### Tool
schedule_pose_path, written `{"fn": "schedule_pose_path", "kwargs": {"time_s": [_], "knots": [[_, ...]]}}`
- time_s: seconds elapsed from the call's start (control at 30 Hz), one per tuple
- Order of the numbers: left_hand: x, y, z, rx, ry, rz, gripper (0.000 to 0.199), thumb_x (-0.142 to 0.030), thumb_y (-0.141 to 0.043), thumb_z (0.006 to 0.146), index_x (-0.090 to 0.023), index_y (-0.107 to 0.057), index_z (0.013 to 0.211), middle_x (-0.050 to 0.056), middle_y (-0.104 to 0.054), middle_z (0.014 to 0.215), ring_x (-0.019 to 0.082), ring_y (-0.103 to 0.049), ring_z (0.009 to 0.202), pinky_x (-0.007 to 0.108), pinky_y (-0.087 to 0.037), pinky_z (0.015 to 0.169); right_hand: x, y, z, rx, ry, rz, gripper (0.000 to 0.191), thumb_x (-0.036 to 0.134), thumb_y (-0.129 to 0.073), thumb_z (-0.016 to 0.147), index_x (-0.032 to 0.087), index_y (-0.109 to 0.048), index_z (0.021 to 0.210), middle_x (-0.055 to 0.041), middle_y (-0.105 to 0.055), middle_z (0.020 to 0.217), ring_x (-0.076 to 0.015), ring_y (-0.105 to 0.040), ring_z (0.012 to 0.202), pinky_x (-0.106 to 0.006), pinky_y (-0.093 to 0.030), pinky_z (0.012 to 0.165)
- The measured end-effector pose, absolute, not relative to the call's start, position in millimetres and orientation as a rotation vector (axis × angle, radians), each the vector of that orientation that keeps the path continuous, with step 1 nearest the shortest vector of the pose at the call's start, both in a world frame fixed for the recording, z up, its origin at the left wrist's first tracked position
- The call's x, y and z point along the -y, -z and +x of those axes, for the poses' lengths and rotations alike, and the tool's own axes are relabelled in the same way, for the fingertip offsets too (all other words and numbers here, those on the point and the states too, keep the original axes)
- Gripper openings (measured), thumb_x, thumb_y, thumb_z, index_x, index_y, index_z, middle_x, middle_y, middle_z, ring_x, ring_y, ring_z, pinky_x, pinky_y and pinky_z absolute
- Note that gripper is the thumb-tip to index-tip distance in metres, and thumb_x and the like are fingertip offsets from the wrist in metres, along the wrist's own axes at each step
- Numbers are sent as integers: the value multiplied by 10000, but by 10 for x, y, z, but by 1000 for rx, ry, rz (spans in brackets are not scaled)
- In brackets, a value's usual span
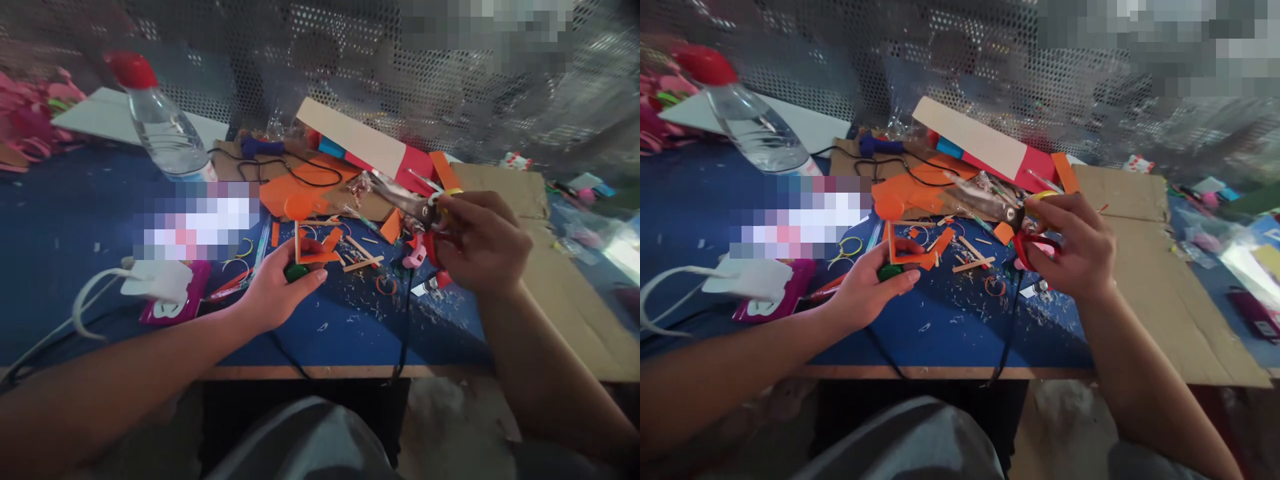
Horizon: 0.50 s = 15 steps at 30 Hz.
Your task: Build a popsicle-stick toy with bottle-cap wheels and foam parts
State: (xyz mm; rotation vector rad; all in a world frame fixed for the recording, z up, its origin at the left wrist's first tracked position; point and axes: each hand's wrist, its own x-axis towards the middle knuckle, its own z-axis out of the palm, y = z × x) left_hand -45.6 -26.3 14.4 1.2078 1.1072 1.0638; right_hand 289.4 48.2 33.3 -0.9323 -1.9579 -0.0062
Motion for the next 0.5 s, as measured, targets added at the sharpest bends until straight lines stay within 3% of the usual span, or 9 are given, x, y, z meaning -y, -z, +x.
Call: {"fn": "schedule_pose_path", "kwargs": {"time_s": [0.2, 0.5], "knots": [[256, -147, -444, -1004, -1004, 921, 446, -320, -892, 827, -164, -670, 1181, -56, -590, 699, 88, -514, 586, 256, -414, 576, -360, -426, 2974, 2174, 109, -792, 736, 237, -865, 843, 527, -683, 1495, -41, -831, 1194, -256, -825, 949, -434, -711, 787], [267, -224, -469, -962, -984, 819, 394, -291, -896, 843, -158, -699, 1156, -28, -636, 764, 73, -524, 564, 242, -415, 528, -394, -356, 3141, 2450, -301, -847, 642, 336, -821, 928, 560, -659, 1507, -24, -845, 1222, -251, -843, 960, -374, -709, 807]]}}
